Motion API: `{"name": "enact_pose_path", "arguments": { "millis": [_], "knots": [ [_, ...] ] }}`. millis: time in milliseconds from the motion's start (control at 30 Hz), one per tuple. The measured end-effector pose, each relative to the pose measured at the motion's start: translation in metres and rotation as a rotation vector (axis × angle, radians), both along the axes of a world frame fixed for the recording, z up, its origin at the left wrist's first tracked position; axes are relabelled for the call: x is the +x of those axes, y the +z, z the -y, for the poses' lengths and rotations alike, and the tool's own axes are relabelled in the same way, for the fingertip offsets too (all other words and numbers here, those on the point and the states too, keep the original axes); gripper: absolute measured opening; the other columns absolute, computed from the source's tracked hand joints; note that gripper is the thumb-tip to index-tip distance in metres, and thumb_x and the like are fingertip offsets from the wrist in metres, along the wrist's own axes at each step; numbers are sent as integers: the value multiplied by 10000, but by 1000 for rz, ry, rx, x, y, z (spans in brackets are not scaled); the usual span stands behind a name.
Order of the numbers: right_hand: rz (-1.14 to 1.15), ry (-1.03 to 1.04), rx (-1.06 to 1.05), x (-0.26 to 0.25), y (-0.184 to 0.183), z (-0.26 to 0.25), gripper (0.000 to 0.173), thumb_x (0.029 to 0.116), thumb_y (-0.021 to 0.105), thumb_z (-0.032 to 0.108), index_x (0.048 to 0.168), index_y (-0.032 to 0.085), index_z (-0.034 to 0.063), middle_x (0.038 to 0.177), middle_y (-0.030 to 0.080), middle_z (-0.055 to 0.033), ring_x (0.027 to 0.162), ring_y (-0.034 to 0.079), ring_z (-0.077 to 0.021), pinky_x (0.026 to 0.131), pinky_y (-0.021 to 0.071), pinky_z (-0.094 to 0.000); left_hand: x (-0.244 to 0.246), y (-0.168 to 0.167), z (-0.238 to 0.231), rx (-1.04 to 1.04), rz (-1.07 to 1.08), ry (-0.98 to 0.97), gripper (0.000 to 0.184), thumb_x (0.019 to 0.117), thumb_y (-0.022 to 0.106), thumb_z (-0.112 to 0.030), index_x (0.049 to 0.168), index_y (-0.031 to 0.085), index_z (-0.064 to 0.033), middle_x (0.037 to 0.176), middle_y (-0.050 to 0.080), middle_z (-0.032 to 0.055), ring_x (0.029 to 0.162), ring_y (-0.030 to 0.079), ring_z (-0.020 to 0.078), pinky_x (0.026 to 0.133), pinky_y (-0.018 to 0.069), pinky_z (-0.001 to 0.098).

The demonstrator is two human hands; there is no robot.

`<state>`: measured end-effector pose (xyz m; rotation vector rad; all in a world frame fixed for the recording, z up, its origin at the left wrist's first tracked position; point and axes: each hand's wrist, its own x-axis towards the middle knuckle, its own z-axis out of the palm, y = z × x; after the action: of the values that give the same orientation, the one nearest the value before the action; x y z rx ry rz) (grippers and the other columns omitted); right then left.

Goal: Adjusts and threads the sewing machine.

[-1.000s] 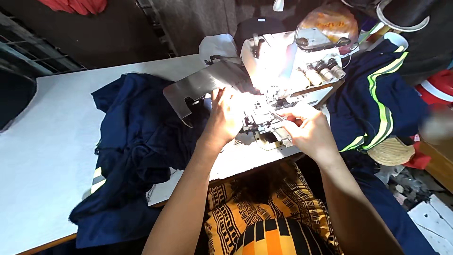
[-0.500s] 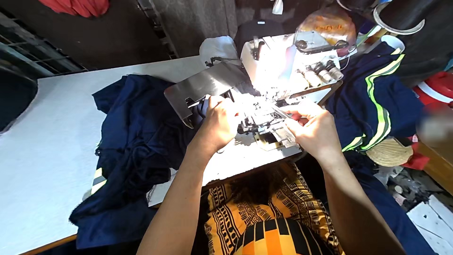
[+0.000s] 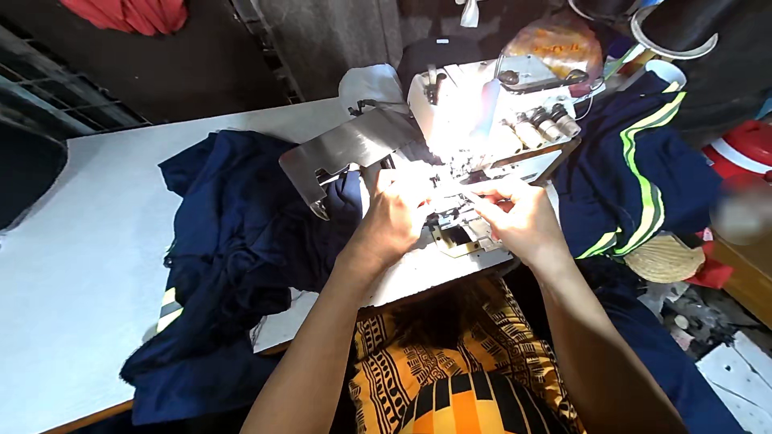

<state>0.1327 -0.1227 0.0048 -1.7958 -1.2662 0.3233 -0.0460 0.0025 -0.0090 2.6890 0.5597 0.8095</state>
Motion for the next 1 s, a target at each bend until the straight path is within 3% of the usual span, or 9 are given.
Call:
{"name": "enact_pose_path", "arguments": {
  "millis": [133,200,333,467,633,667,733,867,1000],
  "knots": [
    [11,-9,-40,3,-1,4,178,931,674,25,1085,748,76,877,622,-43,577,570,-78,535,528,-241,-6,8,-6,-20,7,6,116,896,660,-44,942,763,-71,995,725,96,1068,633,302,1031,406,501],
    [-10,4,-46,6,-1,6,178,932,665,19,1081,745,74,864,615,-44,564,565,-75,526,525,-233,-9,20,-10,-72,43,105,114,930,646,-17,1005,725,16,1041,690,187,1075,627,364,1004,436,534],
    [-25,13,-26,11,-4,9,210,926,663,21,1106,743,91,887,614,-36,575,561,-72,530,519,-237,6,21,-30,-236,246,281,240,976,550,-3,1141,723,-15,1166,649,177,1111,617,257,962,508,378],
    [-37,19,0,10,-7,12,231,907,665,12,1106,748,97,905,609,-36,583,569,-67,524,528,-228,39,15,-41,-365,111,343,180,965,639,-114,1025,788,-33,1113,715,200,1194,600,363,1088,379,557],
    [-80,16,4,11,-6,15,255,896,660,-4,1115,746,94,898,606,-34,564,560,-65,507,520,-218,71,43,-23,-687,-124,522,280,979,673,-168,1181,681,26,1527,409,240,1454,321,395,1210,195,553],
    [-85,17,3,12,-5,15,260,896,660,-7,1120,745,95,901,607,-33,566,559,-62,511,519,-217,73,45,-23,-696,-151,531,288,990,656,-163,1206,664,27,1540,396,234,1462,311,386,1215,173,553],
    [-87,18,5,12,-5,15,258,896,657,1,1115,748,102,898,612,-27,566,560,-57,509,518,-212,75,48,-24,-697,-228,537,293,1001,640,-166,1238,645,7,1560,371,224,1461,302,397,1166,259,559],
    [-94,27,28,11,-7,14,241,896,647,20,1100,747,102,883,615,-19,558,557,-53,499,514,-209,72,52,-25,-634,-319,477,312,1011,633,-205,1234,658,12,1510,461,215,1476,305,386,1225,54,595],
    [-102,29,34,10,-6,15,243,899,647,19,1105,748,100,885,607,-22,571,562,-52,513,520,-207,74,46,-30,-621,-328,490,367,1015,622,-319,1222,684,-22,1570,408,184,1501,272,389,1236,73,600]
  ]
}}
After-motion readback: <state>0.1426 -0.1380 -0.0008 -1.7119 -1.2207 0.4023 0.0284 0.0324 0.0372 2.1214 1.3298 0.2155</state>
